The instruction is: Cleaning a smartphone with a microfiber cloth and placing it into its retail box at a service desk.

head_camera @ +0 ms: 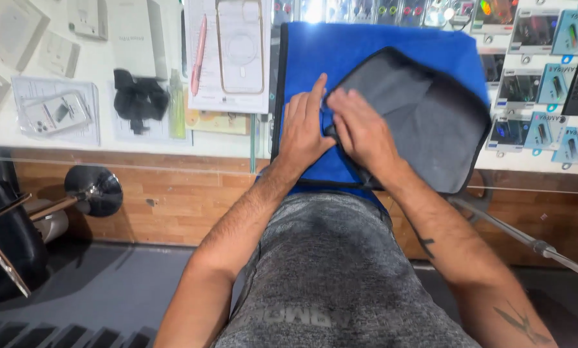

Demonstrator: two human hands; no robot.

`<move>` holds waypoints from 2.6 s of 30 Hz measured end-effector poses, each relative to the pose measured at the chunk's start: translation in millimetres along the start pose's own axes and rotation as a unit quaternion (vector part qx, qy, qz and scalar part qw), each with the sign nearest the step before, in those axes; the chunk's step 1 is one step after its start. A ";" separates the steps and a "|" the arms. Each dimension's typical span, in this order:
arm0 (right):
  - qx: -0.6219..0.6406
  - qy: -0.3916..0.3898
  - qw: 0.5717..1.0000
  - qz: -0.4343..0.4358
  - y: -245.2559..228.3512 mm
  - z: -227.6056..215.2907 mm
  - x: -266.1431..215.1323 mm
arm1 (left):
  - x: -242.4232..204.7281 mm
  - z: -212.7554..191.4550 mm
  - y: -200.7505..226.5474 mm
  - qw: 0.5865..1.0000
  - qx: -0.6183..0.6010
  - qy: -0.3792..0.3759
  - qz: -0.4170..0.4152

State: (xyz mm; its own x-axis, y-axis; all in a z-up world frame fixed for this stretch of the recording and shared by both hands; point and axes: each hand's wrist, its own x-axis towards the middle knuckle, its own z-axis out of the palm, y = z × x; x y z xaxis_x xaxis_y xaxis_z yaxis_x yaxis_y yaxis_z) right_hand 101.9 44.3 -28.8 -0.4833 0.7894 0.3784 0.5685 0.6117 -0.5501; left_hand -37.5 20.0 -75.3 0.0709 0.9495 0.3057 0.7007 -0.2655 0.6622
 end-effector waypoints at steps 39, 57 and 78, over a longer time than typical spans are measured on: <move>0.074 -0.075 0.994 -0.022 16.8 -20.6 -6.6 | 7.0 -16.2 7.2 0.996 -0.029 -0.075 -0.045; -0.047 0.004 0.999 0.001 57.8 -33.8 -17.5 | 10.8 -20.2 7.9 0.996 -0.023 -0.091 -0.009; 0.037 0.020 0.998 0.036 38.8 -36.0 -43.5 | 10.0 -18.1 5.1 0.995 0.015 -0.101 -0.020</move>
State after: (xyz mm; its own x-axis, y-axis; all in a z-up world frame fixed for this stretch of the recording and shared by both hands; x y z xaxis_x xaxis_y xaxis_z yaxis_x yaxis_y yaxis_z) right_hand 168.9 35.5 -39.8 -0.4151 0.8331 0.3655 0.5484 0.5497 -0.6301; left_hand -46.1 25.2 -56.5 0.1822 0.9742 0.1333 0.7262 -0.2247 0.6497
